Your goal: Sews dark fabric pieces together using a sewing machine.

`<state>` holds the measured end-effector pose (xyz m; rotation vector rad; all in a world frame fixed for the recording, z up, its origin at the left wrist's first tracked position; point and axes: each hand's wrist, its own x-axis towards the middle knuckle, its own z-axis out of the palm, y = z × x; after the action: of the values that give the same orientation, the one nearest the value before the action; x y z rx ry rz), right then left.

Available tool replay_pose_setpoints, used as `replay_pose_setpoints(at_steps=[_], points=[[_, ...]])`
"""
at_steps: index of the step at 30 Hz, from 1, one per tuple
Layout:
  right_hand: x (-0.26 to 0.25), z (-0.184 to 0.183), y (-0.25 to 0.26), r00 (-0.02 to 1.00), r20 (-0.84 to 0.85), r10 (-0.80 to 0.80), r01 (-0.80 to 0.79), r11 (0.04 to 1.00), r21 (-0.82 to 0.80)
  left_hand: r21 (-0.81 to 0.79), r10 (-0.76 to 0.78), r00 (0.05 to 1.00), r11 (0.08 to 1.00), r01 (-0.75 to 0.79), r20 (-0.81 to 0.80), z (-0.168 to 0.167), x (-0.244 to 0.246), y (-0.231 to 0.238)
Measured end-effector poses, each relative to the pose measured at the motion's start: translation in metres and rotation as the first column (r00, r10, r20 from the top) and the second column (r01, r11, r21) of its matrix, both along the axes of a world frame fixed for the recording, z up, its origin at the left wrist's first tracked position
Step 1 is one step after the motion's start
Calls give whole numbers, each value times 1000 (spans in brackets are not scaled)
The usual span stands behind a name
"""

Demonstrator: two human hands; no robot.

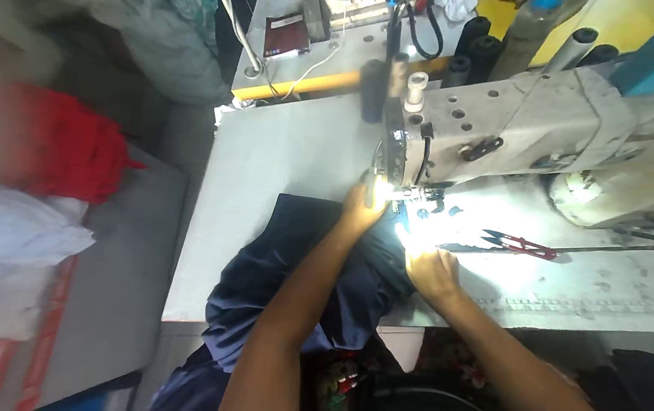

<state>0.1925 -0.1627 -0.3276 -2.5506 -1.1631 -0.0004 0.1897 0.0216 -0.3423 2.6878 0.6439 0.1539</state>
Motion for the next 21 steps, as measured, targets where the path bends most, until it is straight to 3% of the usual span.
replay_pose_setpoints(at_steps=[2, 7, 12, 17, 21], points=[[2, -2, 1, 1000, -2, 0, 0, 1000, 26, 1, 0, 1000, 1000, 0, 6, -2, 0, 1], [5, -5, 7, 1000, 1, -2, 2, 998, 65, -204, 112, 993, 974, -101, 44, -3, 5, 5], [5, -9, 7, 999, 46, -12, 7, 996, 94, -23, 28, 997, 999, -26, 70, -12, 2, 6], [6, -11, 7, 997, 80, -6, -1, 996, 93, 16, 7, 989, 1000, -9, 147, -15, 4, 4], [7, -14, 8, 996, 85, -8, -1, 995, 102, 37, 10, 995, 999, -14, 103, -11, 4, 2]])
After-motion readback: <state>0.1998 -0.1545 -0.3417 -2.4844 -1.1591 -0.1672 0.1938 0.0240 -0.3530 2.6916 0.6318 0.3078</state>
